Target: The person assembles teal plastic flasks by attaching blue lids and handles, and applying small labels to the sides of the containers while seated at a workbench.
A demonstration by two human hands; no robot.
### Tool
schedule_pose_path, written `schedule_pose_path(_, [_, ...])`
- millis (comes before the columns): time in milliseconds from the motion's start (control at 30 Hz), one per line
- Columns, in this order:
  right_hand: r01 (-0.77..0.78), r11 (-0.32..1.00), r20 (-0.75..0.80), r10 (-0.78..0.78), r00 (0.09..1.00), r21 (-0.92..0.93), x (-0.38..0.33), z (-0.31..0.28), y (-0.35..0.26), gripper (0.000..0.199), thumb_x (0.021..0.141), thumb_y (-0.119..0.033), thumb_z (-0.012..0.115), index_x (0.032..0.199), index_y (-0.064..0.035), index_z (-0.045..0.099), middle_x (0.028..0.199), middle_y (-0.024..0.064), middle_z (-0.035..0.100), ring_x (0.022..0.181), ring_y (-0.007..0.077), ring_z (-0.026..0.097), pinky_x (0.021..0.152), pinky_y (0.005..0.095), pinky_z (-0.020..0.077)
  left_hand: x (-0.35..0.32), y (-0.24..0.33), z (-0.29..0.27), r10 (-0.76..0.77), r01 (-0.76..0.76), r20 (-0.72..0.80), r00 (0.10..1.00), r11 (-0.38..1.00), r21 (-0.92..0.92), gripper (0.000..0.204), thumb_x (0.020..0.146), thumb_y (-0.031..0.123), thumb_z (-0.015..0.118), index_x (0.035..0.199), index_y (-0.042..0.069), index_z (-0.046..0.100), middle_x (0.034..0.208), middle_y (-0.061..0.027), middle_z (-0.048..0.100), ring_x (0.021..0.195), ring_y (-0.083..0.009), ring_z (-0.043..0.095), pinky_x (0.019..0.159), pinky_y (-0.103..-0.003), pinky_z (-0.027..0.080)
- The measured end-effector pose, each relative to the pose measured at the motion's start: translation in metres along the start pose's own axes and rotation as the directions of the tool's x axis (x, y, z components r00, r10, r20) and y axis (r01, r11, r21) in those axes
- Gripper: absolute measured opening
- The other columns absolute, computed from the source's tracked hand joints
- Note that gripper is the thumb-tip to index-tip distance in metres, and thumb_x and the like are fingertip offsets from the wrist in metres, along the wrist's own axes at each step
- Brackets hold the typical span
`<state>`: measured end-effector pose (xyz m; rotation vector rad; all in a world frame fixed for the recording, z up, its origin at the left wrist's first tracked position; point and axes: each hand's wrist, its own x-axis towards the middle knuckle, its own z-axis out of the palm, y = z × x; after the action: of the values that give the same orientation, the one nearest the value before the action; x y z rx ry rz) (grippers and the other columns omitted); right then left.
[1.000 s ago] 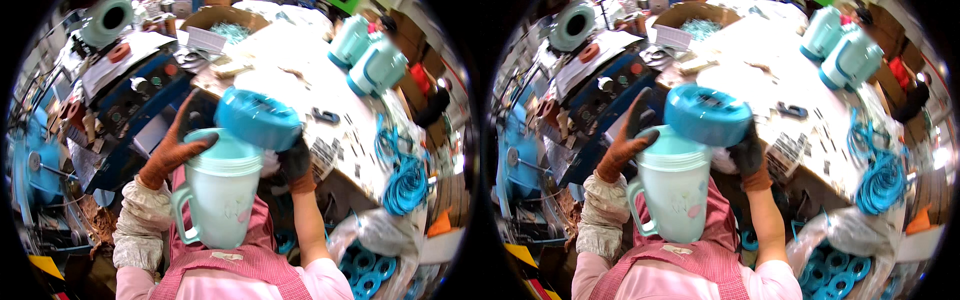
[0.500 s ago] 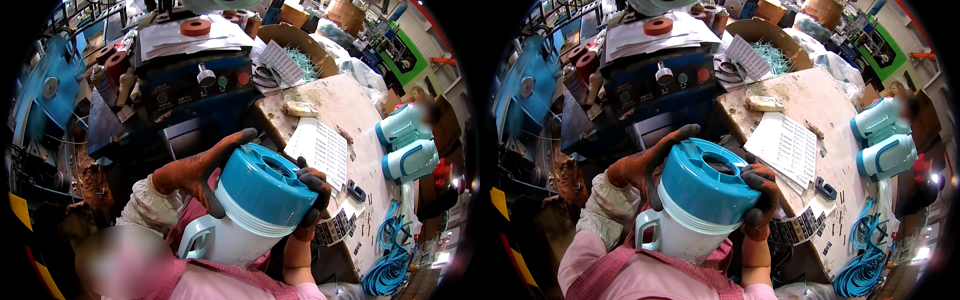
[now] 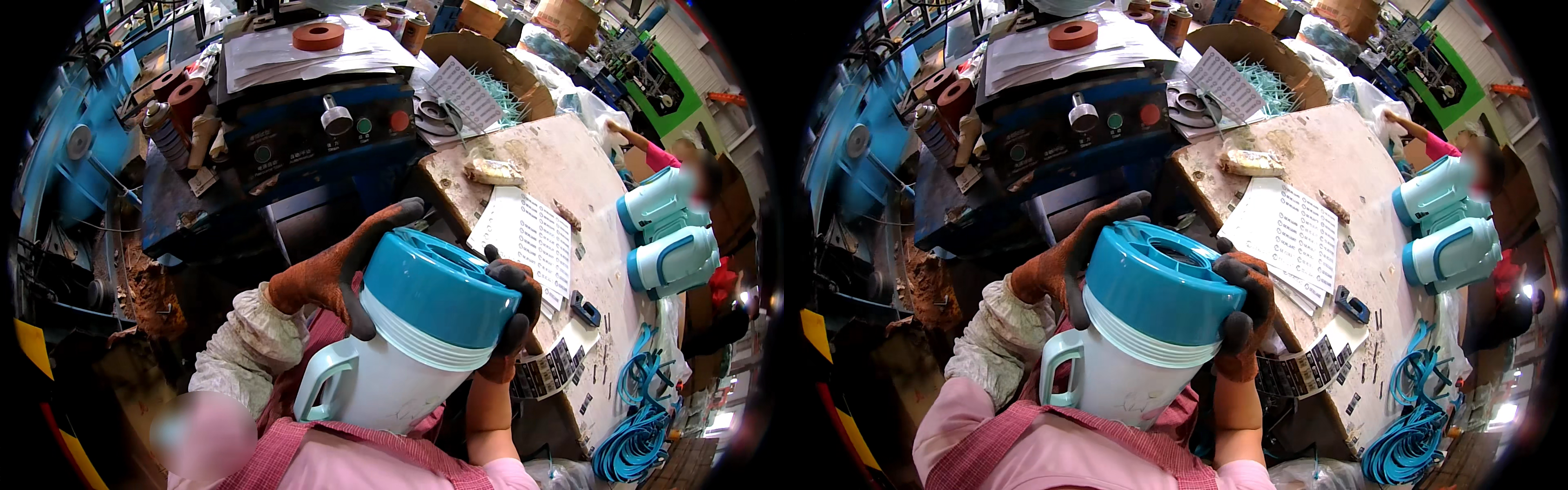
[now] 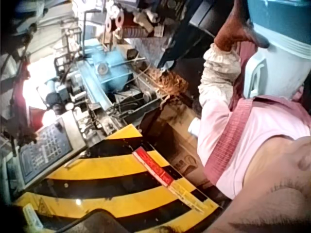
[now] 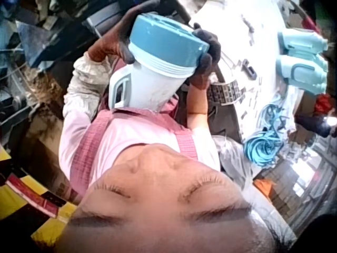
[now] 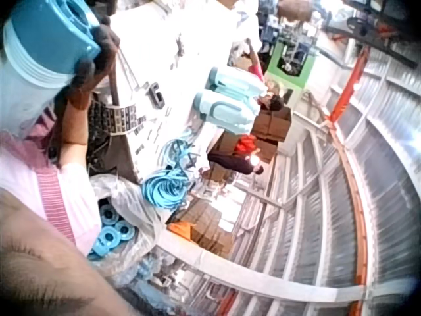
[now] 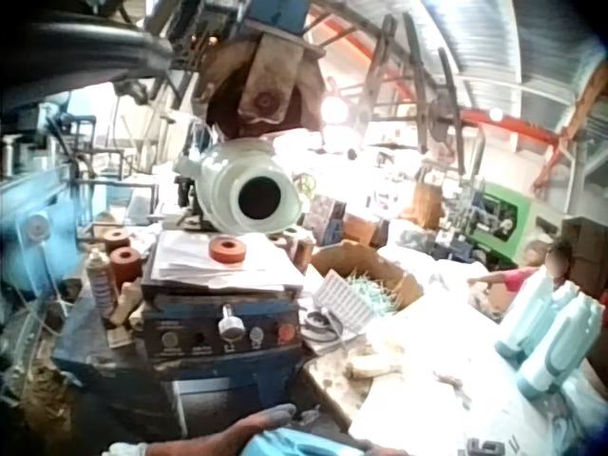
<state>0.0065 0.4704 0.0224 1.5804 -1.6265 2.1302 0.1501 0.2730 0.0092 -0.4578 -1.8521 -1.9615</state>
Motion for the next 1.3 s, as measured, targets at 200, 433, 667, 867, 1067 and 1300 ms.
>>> schedule_pose_path(200, [0.057,0.997,-0.038,-0.055,0.998,0.045,0.001,0.002,0.005,0.058,0.088,-0.057,0.034,0.101,-0.0034,0.052,0.089,0.0123,0.053,0.089,0.0237,0.052,0.098,0.0529,0.0359,0.012,0.008,-0.001,0.080,-0.090,0.079,0.994,0.987,0.135,0.134,0.032,0.054,0.086,0.139,0.008,0.020,0.141,-0.0171,0.020,0.132,-0.0315,0.022,0.106,-0.044,0.025])
schedule_pose_path(433, [-0.095,0.987,-0.021,0.093,0.995,-0.127,0.001,0.005,-0.007,0.052,0.091,-0.049,0.036,0.105,-0.0018,0.053,0.096,0.0134,0.055,0.092,0.0250,0.053,0.096,0.0463,0.0383,0.001,0.003,0.013,-0.183,0.157,-0.123,0.976,0.968,-0.194,0.131,0.032,0.050,0.089,0.136,0.008,0.022,0.133,-0.0128,0.032,0.124,-0.0252,0.034,0.103,-0.041,0.030])
schedule_pose_path(667, [-0.061,0.998,-0.036,0.061,0.998,-0.003,0.004,0.006,0.002,0.051,0.089,-0.051,0.040,0.107,-0.0048,0.053,0.097,0.0127,0.056,0.094,0.0248,0.053,0.095,0.0459,0.0390,0.004,-0.007,0.003,-0.003,-0.001,-0.086,0.996,0.999,-0.044,0.132,0.032,0.049,0.089,0.137,0.007,0.021,0.138,-0.0146,0.028,0.127,-0.0260,0.032,0.105,-0.041,0.029])
schedule_pose_path(867, [0.035,0.995,-0.040,-0.031,0.999,0.092,-0.006,0.002,-0.002,0.057,0.087,-0.055,0.042,0.104,-0.0018,0.054,0.096,0.0144,0.057,0.092,0.0278,0.053,0.083,0.0423,0.0423,-0.002,0.001,0.004,0.189,-0.186,0.003,0.982,0.967,0.172,0.111,0.041,0.050,0.086,0.129,0.005,0.035,0.129,-0.0168,0.035,0.124,-0.0310,0.035,0.102,-0.044,0.032])
schedule_pose_path(1067, [0.041,0.999,0.041,-0.041,0.998,-0.002,-0.010,0.003,-0.041,0.055,0.078,-0.035,0.057,0.125,-0.0136,0.038,0.120,0.0152,0.045,0.118,0.0343,0.042,0.101,0.0499,0.0332,0.005,0.088,0.024,0.067,-0.209,0.216,0.974,0.635,0.744,0.079,0.062,0.040,0.076,0.126,0.005,0.045,0.122,-0.0180,0.050,0.118,-0.0389,0.043,0.101,-0.058,0.027])
schedule_pose_path(1300, [0.165,0.973,0.237,-0.124,0.963,-0.162,-0.008,-0.006,-0.034,0.098,0.044,-0.048,0.084,0.121,-0.0063,0.041,0.114,0.0121,0.050,0.107,0.0327,0.046,0.096,0.0522,0.0343,0.004,0.084,0.055,0.118,-0.157,0.109,0.987,0.578,0.800,0.083,0.054,0.043,0.081,0.119,0.002,0.049,0.113,-0.0169,0.055,0.108,-0.0338,0.052,0.096,-0.053,0.034])
